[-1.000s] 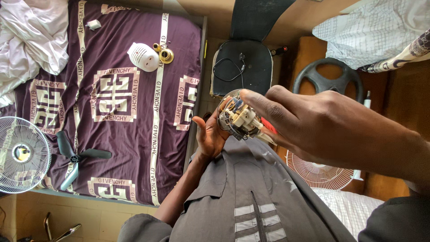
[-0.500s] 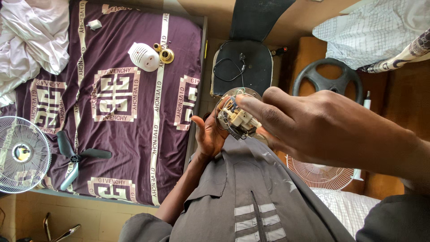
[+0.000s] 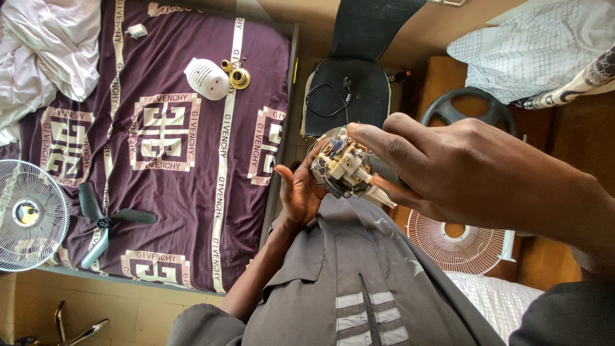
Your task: The person sits on a bed holding a disassembled electric fan motor on their lap. They use a screwdriver to unscrew and adjust components of the motor housing, reposition the motor, and continue tightening and manipulating its parts by hand and with the screwdriver.
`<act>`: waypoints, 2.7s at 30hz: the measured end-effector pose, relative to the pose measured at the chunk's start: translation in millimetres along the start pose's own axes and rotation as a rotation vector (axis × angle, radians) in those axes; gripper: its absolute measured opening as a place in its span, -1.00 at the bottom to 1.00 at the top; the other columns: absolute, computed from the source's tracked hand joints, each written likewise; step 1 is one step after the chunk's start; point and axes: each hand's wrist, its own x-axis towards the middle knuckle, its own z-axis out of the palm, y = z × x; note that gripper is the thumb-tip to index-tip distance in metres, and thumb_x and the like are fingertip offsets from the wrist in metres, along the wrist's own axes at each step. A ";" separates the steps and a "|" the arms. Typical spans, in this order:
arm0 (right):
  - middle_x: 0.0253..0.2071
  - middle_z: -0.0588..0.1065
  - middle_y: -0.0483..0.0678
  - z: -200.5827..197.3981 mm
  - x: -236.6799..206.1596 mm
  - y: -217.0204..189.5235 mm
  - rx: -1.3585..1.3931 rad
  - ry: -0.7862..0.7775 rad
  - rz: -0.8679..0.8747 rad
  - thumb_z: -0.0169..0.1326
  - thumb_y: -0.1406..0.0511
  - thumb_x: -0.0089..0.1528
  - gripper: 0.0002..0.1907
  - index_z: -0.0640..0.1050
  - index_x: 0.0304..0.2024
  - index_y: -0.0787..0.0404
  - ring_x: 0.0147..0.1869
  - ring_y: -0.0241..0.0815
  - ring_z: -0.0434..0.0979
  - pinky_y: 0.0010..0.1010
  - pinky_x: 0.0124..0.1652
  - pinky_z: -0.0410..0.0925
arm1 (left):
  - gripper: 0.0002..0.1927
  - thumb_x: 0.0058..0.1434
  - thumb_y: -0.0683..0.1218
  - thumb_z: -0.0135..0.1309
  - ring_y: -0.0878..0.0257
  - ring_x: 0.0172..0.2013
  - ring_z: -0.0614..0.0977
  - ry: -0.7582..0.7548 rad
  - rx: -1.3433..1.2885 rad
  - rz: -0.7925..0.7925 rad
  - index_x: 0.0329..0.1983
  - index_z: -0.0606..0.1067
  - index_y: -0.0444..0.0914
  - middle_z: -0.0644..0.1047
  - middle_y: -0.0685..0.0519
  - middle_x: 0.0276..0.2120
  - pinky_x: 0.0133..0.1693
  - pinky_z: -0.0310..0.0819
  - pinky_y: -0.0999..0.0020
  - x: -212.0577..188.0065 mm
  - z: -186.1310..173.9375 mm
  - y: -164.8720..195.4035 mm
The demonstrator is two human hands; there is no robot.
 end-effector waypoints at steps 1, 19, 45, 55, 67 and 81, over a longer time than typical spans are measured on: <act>-0.20 0.43 0.00 0.9 0.0 0.0 -0.007 -0.002 0.009 0.19 0.10 0.25 -0.20 0.20 0.40 0.31 -0.63 -0.25 0.43 -0.40 -0.68 0.33 | 0.29 0.10 0.70 -0.28 0.02 0.45 0.28 0.000 0.009 -0.003 0.59 0.01 -0.31 0.21 -0.14 0.47 0.40 0.23 -0.06 -0.8 0.8 -0.1; -0.21 0.46 0.01 -5.7 -1.1 -2.2 0.064 0.187 0.079 0.23 0.13 0.18 -0.35 0.38 0.17 0.37 -0.49 -0.20 0.53 -0.38 -0.58 0.41 | 0.27 0.10 0.69 -0.25 0.04 0.44 0.28 -0.018 0.012 -0.025 0.58 0.04 -0.31 0.23 -0.10 0.47 0.39 0.23 -0.01 0.3 2.9 -2.5; -0.39 0.47 -0.10 1.0 8.7 2.8 -0.045 0.020 0.047 0.18 0.08 0.28 -0.62 0.50 -0.06 0.21 -0.56 -0.29 0.55 -0.36 -0.57 0.43 | 0.29 0.09 0.71 -0.27 0.03 0.44 0.29 -0.056 0.045 -0.024 0.58 0.03 -0.32 0.24 -0.11 0.46 0.39 0.24 -0.04 3.8 -2.8 -3.4; -0.35 0.46 0.01 -5.1 7.5 -5.0 0.055 0.152 -0.027 0.16 0.23 0.22 -0.66 0.49 -0.14 0.41 -0.63 -0.27 0.46 -0.39 -0.65 0.38 | 0.24 0.17 0.68 -0.35 0.07 0.42 0.32 0.005 0.020 0.011 0.59 0.04 -0.33 0.28 -0.10 0.44 0.39 0.24 0.04 3.6 -14.4 -10.8; -0.27 0.43 -0.02 -3.6 2.2 -5.6 0.038 0.125 -0.070 0.20 0.25 0.23 -0.56 0.47 0.04 0.44 -0.62 -0.33 0.43 -0.52 -0.67 0.34 | 0.23 0.16 0.67 -0.34 0.07 0.37 0.38 0.045 0.037 0.008 0.57 0.05 -0.34 0.32 -0.13 0.39 0.37 0.28 0.01 0.7 -28.4 -21.0; -0.37 0.43 0.02 -1.2 -1.7 -2.3 0.005 0.119 -0.019 0.21 0.21 0.24 -0.53 0.44 0.05 0.41 -0.65 -0.24 0.47 -0.39 -0.65 0.36 | 0.25 0.15 0.68 -0.28 0.13 0.41 0.34 -0.019 0.062 0.005 0.57 0.07 -0.34 0.29 -0.07 0.44 0.38 0.25 0.15 4.4 -8.4 -9.2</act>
